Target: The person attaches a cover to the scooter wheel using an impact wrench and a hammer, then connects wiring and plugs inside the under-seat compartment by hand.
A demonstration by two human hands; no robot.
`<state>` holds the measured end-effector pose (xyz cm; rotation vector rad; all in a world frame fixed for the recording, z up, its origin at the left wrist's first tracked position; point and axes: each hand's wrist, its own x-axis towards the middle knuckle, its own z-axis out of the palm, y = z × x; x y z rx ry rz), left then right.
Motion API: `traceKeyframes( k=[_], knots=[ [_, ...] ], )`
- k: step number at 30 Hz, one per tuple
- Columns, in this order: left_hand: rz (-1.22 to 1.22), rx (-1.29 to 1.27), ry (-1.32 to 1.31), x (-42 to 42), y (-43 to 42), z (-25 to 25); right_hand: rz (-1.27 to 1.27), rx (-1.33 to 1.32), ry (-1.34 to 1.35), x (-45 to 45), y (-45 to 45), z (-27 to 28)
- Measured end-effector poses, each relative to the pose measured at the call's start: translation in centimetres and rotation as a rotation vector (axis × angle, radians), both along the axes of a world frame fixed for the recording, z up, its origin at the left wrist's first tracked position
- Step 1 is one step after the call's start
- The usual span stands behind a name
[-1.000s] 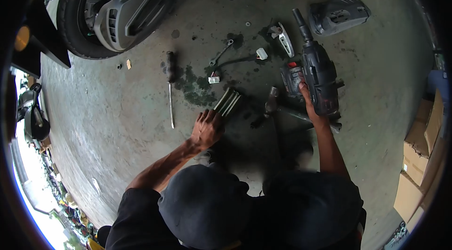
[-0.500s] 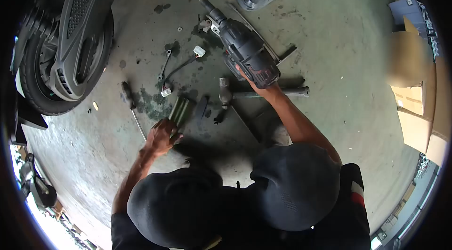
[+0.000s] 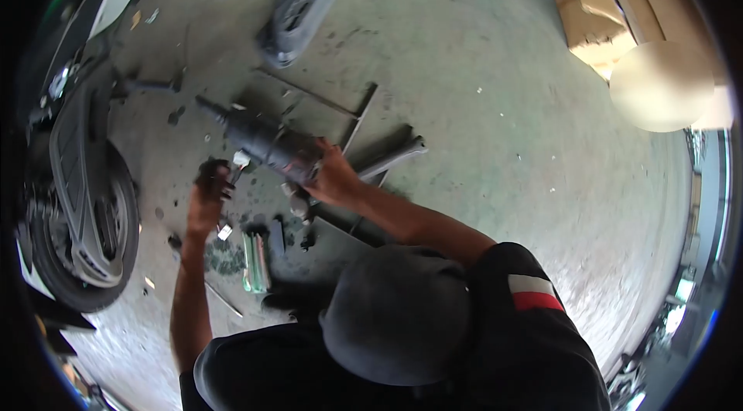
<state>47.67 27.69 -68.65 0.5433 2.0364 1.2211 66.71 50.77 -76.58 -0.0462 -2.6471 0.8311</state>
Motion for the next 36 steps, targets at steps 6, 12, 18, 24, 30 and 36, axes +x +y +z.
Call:
traceKeyframes(
  k=[6,12,18,24,30,36],
  knots=[
    [0.206,0.136,-0.074,-1.0,7.9,8.8,-0.033,-0.243,-0.161,0.1,-1.5,2.3],
    [0.055,0.011,0.383,0.6,7.7,7.3,0.079,-0.314,-0.15,2.3,-2.1,5.1],
    [0.046,-0.146,0.411,3.2,8.0,10.1,-0.187,-0.862,-0.127,0.7,-0.3,4.1],
    [0.162,-0.204,0.337,1.8,12.5,8.9,-0.164,-0.526,-0.154,-8.8,7.6,1.4],
    [0.098,-0.095,0.326,-1.0,12.5,5.0,0.011,-0.054,-0.432,-14.5,10.4,-3.7],
    [0.209,0.188,-0.097,-1.6,8.4,3.0,0.065,0.222,-0.507,-16.9,9.9,-2.9]
  ],
)
